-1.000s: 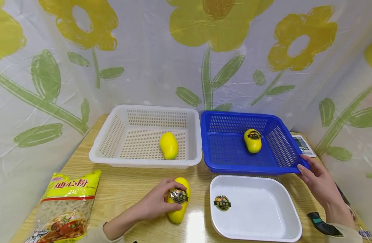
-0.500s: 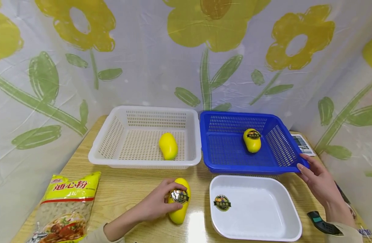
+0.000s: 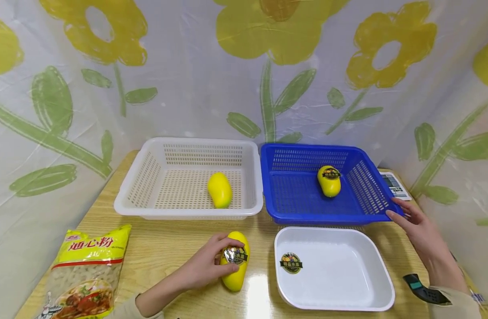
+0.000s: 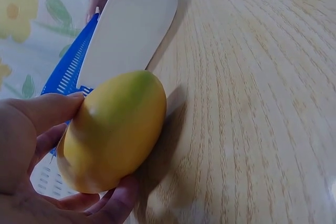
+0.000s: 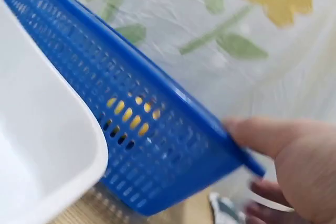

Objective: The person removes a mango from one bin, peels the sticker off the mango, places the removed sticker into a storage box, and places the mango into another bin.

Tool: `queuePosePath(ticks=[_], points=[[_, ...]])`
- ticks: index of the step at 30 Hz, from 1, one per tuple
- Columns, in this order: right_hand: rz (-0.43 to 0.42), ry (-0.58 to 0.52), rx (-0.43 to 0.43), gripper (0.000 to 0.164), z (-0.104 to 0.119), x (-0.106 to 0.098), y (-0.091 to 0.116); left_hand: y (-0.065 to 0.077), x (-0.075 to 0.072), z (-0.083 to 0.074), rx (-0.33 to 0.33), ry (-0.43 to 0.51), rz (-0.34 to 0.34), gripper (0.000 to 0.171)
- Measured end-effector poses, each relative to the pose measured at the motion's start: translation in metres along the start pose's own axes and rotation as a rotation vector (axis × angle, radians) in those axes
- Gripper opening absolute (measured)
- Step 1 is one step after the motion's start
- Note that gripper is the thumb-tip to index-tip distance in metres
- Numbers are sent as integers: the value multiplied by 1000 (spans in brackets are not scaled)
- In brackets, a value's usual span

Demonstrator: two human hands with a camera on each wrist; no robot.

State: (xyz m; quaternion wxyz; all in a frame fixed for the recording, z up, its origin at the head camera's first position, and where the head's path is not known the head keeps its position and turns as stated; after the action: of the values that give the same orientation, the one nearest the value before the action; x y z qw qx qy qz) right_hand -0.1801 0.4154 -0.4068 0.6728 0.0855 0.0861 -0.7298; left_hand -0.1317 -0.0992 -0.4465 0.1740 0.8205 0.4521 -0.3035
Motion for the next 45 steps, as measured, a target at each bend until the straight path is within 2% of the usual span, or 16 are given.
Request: queuePosePath(ticks=[2, 5, 7, 9, 13, 18, 23, 27, 31, 35, 45], points=[[-61, 213, -40, 59, 14, 6, 2, 0, 0, 0, 2, -2, 2, 38], [-129, 378, -178, 55, 39, 23, 7, 0, 1, 1, -5, -8, -4, 38], [-150, 411, -259, 47, 54, 40, 11, 0, 1, 2, -13, -10, -15, 38], [-127, 401, -316, 40, 68, 60, 15, 0, 1, 2, -19, -7, -26, 39], [10, 283, -387, 26, 88, 106, 23, 0, 2, 3, -26, 5, -39, 41], [224, 166, -370, 15, 97, 160, 34, -1, 3, 3, -47, 30, -52, 44], [447, 75, -247, 17, 92, 205, 43, 0, 4, 4, -78, 67, -67, 52], [557, 43, -173, 19, 88, 234, 46, 1, 5, 4, -108, 82, -98, 54], [608, 31, -153, 19, 83, 257, 46, 2, 5, 3, -142, 69, -137, 53], [624, 34, -141, 19, 79, 274, 44, 2, 4, 3, -167, 50, -158, 53], [662, 64, -135, 25, 78, 297, 42, 0, 3, 5, -160, 43, -134, 55]])
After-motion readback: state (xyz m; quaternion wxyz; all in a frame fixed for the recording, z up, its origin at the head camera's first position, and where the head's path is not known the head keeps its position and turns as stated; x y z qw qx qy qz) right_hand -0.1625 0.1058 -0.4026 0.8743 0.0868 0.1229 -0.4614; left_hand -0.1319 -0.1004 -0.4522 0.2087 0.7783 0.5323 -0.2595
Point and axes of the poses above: each hand's wrist, its own y-axis away from the middle knuckle, its own x-axis out of the palm, z = x × y, the point moved 3 cm from there along -y, towards the middle knuckle, and after that the axes turned 15 degrees about -y, right-handed, at the moved point
